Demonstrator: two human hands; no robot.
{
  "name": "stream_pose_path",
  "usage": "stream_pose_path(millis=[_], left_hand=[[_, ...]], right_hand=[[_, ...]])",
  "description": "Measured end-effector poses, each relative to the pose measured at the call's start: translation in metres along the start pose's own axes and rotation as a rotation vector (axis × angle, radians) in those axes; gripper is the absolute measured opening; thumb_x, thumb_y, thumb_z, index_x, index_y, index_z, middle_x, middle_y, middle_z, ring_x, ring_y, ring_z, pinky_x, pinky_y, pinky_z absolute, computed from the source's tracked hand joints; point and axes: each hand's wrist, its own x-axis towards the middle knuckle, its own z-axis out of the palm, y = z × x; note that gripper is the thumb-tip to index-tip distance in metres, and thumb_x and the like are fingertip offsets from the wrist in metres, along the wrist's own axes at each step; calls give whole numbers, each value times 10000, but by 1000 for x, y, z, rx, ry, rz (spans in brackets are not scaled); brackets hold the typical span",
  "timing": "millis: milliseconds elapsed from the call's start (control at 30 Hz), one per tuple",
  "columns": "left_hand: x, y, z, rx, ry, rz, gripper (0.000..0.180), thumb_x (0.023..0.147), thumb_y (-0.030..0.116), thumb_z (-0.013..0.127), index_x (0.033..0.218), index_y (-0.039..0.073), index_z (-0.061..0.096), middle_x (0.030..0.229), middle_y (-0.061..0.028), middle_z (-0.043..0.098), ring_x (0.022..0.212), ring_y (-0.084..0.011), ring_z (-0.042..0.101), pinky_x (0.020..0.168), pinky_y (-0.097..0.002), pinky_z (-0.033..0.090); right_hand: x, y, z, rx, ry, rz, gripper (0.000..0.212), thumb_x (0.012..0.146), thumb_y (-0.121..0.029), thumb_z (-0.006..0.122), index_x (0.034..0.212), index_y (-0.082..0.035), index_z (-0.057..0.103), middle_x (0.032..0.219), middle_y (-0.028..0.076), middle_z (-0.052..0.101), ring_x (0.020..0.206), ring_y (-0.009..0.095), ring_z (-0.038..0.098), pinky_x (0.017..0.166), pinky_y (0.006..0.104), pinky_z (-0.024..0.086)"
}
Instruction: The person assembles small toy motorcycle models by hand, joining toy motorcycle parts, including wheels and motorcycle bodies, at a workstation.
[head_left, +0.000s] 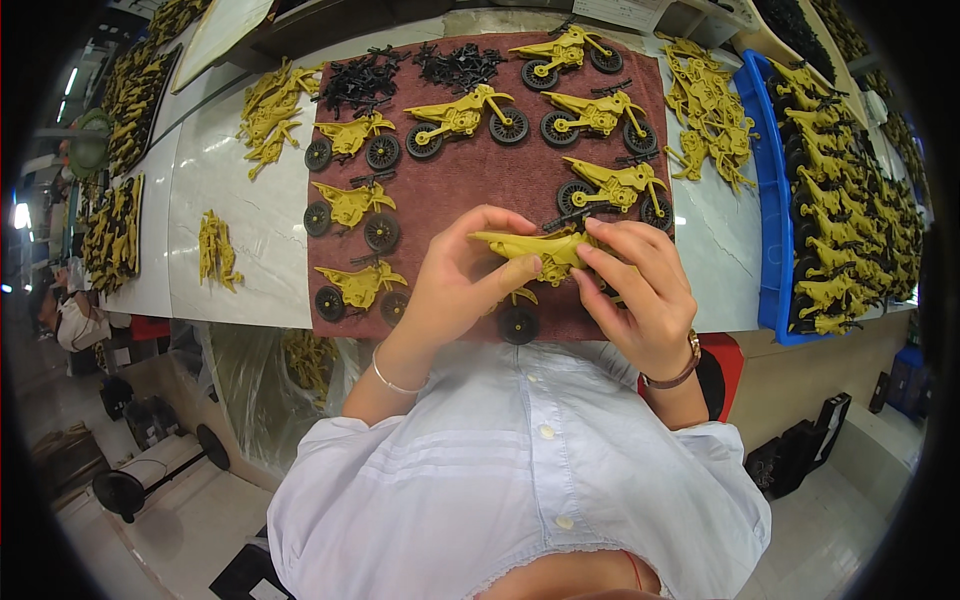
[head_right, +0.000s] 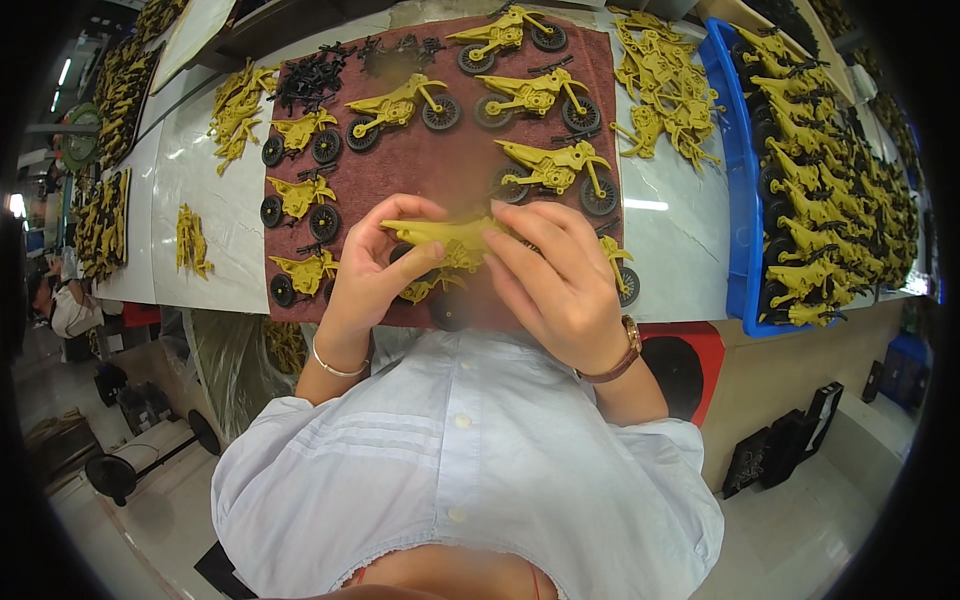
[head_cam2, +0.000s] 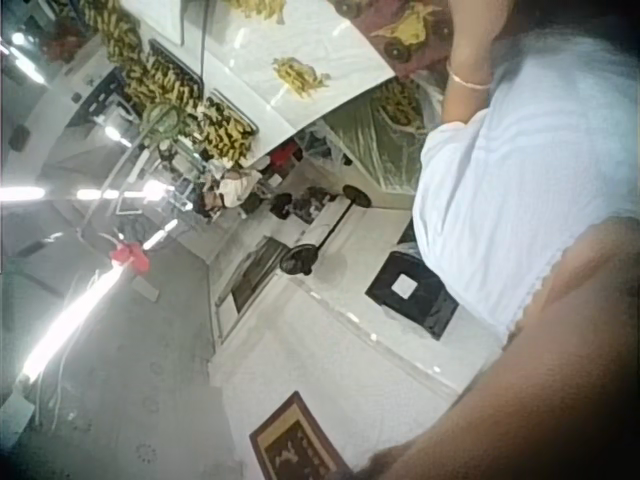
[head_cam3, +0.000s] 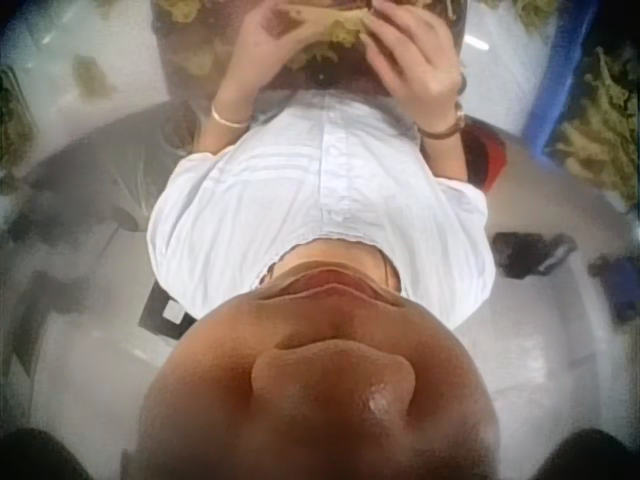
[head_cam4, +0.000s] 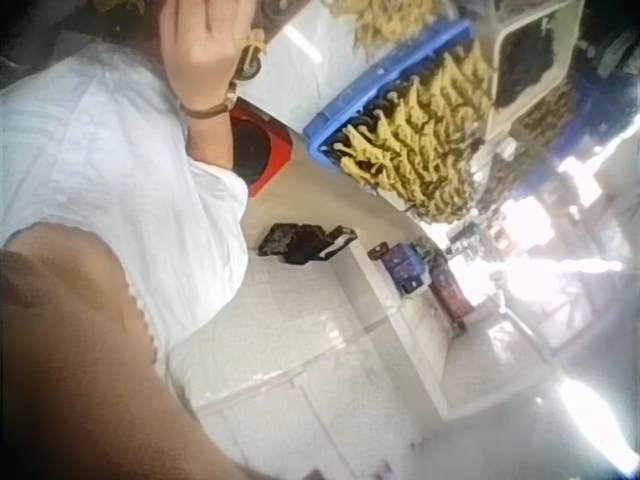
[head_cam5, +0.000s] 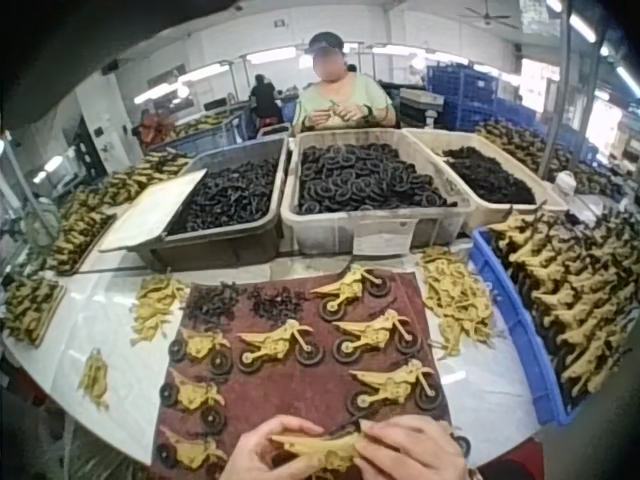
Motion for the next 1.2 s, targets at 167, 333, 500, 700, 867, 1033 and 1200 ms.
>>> stream_pose_path(millis=[167,333,500,700,867,1033,1200], left_hand=[[0,-2,5,-29,7,-36,247,801,49,615,1015,-5,504,950,-53,575,867,-89,546,753,-231,452],[0,-4,4,25,-19,14,243,818,66,602,1026,-6,499,952,-59,577,882,-102,553,755,-239,460],[-2,-1,5,64,-74,25,237,819,66,604,1020,-9,505,946,-55,579,899,-102,547,784,-246,447],[1,7,1,79,-161,30,227,814,71,614,1007,-6,521,962,-65,591,905,-101,550,767,-248,450],[7,3,3,-23,-86,57,298,790,43,625,1049,-50,512,973,-85,590,878,-104,569,786,-240,457],[6,-6,8,-280,-20,89,396,766,17,639,1125,-63,491,1017,-98,587,901,-130,577,799,-263,470],[5,-7,14,-163,28,142,136,764,-88,583,899,-85,597,950,-99,584,854,-120,570,739,-232,467]], right_hand=[[-4,3,1,9,7,-22,319,584,36,696,895,28,623,1022,130,589,879,289,559,743,346,481],[-5,4,0,28,8,17,348,575,22,718,905,18,607,1015,143,577,876,279,563,743,330,480],[-2,2,4,702,229,562,463,612,-36,766,1012,-24,531,1024,120,542,884,179,561,753,281,470],[-12,21,-5,1042,-198,691,388,735,1,686,1079,38,510,997,72,577,908,117,555,783,246,460],[-11,18,4,1140,-39,711,360,740,27,668,1064,45,513,1013,90,578,926,135,562,797,252,460],[-10,8,14,1301,239,822,348,741,67,637,1053,23,488,1017,88,566,921,128,556,790,248,463],[-10,2,21,1424,276,886,381,714,73,644,1034,-7,454,987,65,553,881,105,548,761,239,466]])
